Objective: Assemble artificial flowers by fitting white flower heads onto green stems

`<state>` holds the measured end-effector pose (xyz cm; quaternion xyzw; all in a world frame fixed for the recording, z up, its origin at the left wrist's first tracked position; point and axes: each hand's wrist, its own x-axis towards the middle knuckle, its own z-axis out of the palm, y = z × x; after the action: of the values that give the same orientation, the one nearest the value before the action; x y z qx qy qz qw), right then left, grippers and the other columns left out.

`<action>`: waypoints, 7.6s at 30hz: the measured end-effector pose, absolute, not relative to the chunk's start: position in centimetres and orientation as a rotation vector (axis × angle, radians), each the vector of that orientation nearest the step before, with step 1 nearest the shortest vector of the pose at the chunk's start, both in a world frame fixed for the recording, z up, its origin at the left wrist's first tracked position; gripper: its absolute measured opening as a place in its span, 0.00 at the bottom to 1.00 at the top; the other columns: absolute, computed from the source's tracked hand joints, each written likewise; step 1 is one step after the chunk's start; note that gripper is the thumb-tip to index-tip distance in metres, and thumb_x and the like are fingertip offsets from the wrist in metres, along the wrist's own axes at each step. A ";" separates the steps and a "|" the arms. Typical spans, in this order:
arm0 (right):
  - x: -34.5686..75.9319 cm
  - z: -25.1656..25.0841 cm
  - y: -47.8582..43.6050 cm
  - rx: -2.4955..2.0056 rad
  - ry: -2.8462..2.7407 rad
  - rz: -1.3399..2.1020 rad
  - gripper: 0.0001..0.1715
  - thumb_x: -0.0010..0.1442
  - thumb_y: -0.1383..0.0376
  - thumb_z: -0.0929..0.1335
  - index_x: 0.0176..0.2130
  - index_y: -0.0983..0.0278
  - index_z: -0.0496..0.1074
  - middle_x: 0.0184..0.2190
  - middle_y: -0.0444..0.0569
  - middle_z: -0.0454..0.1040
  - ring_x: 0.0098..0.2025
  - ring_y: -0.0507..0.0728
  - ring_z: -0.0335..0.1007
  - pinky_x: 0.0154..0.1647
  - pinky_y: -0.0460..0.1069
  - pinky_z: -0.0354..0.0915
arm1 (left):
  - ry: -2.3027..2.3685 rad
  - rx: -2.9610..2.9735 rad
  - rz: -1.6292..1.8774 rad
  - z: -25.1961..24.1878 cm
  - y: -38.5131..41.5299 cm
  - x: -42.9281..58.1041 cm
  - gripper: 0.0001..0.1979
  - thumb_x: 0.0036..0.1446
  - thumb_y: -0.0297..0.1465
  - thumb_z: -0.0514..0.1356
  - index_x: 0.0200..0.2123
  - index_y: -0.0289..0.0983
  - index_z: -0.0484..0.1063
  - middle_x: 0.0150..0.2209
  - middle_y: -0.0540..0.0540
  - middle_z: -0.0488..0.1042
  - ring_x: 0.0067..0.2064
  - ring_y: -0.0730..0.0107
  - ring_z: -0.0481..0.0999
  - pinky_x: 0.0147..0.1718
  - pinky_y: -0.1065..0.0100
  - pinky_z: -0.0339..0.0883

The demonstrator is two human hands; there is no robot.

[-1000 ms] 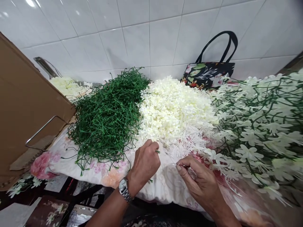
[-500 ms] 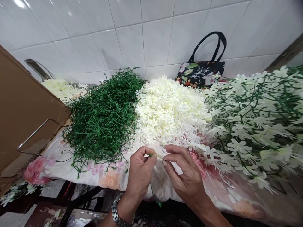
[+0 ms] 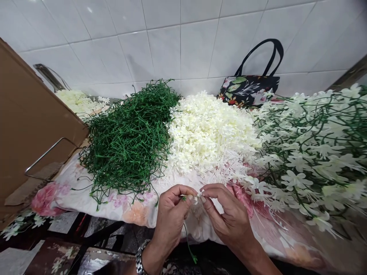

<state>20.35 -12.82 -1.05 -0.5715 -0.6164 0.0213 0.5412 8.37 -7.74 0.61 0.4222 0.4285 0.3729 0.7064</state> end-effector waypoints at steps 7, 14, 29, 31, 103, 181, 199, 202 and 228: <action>20.2 -1.2 -13.1 -1.304 -1.534 0.105 0.08 0.57 0.75 0.63 0.34 0.63 0.67 0.28 0.47 0.70 0.30 0.51 0.69 0.30 0.45 0.67 | 0.962 0.777 0.787 0.4 -7.7 8.5 0.06 0.34 0.27 0.65 0.19 0.32 0.71 0.13 0.56 0.60 0.15 0.85 0.49 0.15 0.77 0.40; 20.1 -1.1 -13.3 -1.303 -1.569 0.188 0.08 0.58 0.75 0.62 0.33 0.64 0.67 0.28 0.48 0.70 0.30 0.51 0.69 0.29 0.44 0.66 | 0.931 0.935 0.874 -0.4 -8.1 8.3 0.03 0.38 0.26 0.64 0.19 0.33 0.73 0.17 0.53 0.65 0.19 0.82 0.54 0.17 0.76 0.45; 20.0 -1.2 -13.9 -1.373 -1.578 0.355 0.24 0.57 0.59 0.67 0.50 0.65 0.63 0.39 0.52 0.70 0.38 0.54 0.69 0.37 0.47 0.69 | 0.924 1.154 1.018 -1.1 -8.8 7.3 0.03 0.43 0.23 0.61 0.21 0.35 0.72 0.21 0.53 0.69 0.23 0.77 0.63 0.22 0.76 0.56; 19.9 -1.1 -13.9 -1.336 -1.614 0.362 0.14 0.58 0.65 0.66 0.46 0.64 0.66 0.37 0.50 0.71 0.37 0.53 0.69 0.37 0.46 0.67 | 0.910 1.236 1.031 -1.1 -9.1 7.1 0.04 0.45 0.23 0.60 0.22 0.35 0.72 0.22 0.52 0.70 0.25 0.75 0.66 0.24 0.76 0.58; 20.7 -0.8 -15.0 -1.367 -1.768 0.190 0.10 0.60 0.74 0.59 0.31 0.65 0.66 0.23 0.46 0.66 0.27 0.51 0.62 0.26 0.46 0.61 | 0.955 1.436 0.814 -1.4 -9.6 6.8 0.08 0.50 0.30 0.58 0.22 0.35 0.72 0.18 0.51 0.66 0.21 0.76 0.61 0.21 0.74 0.56; 20.9 -1.3 -14.6 -1.380 -1.727 0.362 0.06 0.57 0.74 0.62 0.30 0.65 0.65 0.23 0.43 0.66 0.24 0.48 0.62 0.25 0.43 0.59 | 0.844 1.339 0.709 -1.9 -9.1 6.5 0.08 0.50 0.28 0.56 0.22 0.33 0.70 0.18 0.53 0.63 0.21 0.78 0.58 0.20 0.76 0.53; 20.6 -2.6 -14.8 -1.300 -1.766 0.334 0.08 0.58 0.76 0.62 0.35 0.65 0.66 0.24 0.45 0.67 0.26 0.50 0.64 0.25 0.44 0.63 | 0.892 1.718 0.783 -2.0 -9.6 6.7 0.12 0.53 0.24 0.52 0.19 0.35 0.65 0.17 0.54 0.60 0.21 0.77 0.57 0.21 0.74 0.52; 20.8 -2.7 -14.7 -1.304 -1.763 0.362 0.08 0.58 0.76 0.62 0.34 0.65 0.66 0.24 0.45 0.66 0.26 0.50 0.63 0.25 0.44 0.62 | 0.918 1.732 0.777 -1.9 -9.5 6.8 0.12 0.52 0.24 0.52 0.18 0.36 0.63 0.17 0.54 0.58 0.20 0.77 0.56 0.20 0.74 0.52; 20.4 -1.7 -14.3 -1.268 -1.806 0.108 0.09 0.58 0.76 0.63 0.37 0.65 0.67 0.31 0.49 0.65 0.35 0.53 0.64 0.33 0.48 0.66 | 0.868 1.078 0.699 -2.1 -9.2 6.6 0.10 0.46 0.34 0.61 0.19 0.34 0.68 0.15 0.56 0.58 0.18 0.81 0.51 0.17 0.75 0.45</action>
<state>20.38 -14.33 -1.68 -0.5127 -0.7303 0.0438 0.4493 6.59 -9.25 -2.09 0.4865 0.3917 0.3153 0.7145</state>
